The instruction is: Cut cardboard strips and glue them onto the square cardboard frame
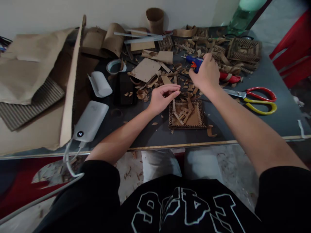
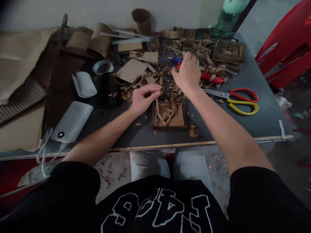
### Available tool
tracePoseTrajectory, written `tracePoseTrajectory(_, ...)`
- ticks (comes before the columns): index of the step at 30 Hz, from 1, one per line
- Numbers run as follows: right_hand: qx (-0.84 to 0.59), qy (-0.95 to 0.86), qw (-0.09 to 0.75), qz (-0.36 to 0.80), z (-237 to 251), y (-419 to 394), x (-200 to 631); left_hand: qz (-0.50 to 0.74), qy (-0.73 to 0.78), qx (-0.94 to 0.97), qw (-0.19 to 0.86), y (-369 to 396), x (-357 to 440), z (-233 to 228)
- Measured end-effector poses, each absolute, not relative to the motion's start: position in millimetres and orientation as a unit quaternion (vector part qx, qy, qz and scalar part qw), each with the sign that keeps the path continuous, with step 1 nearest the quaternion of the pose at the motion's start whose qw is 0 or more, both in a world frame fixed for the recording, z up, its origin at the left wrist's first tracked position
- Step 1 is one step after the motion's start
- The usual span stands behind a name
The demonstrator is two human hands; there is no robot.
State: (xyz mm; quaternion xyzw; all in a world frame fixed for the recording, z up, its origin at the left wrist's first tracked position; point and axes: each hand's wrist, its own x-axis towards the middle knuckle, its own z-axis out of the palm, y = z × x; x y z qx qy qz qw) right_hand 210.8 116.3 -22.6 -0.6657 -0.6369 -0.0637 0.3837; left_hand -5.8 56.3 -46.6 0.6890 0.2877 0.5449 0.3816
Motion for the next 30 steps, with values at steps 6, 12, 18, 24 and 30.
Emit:
tracePoseTrajectory(6,-0.518,-0.794,0.318,0.002,25,80,191,0.531,0.309,0.705,0.354,58,-8,-46)
tracePoseTrajectory(12,-0.469,-0.823,0.318,0.036,22,54,189,0.513,0.313,0.712,0.363,61,-9,-49)
tracePoseTrajectory(18,-0.470,-0.813,0.343,0.016,8,48,180,0.523,0.314,0.710,0.351,62,-10,-50)
tracePoseTrajectory(24,-0.512,-0.757,0.406,0.002,0,40,175,0.505,0.293,0.736,0.341,58,-9,-46)
tracePoseTrajectory(30,-0.571,-0.698,0.432,-0.004,8,46,177,0.515,0.297,0.729,0.339,57,-8,-47)
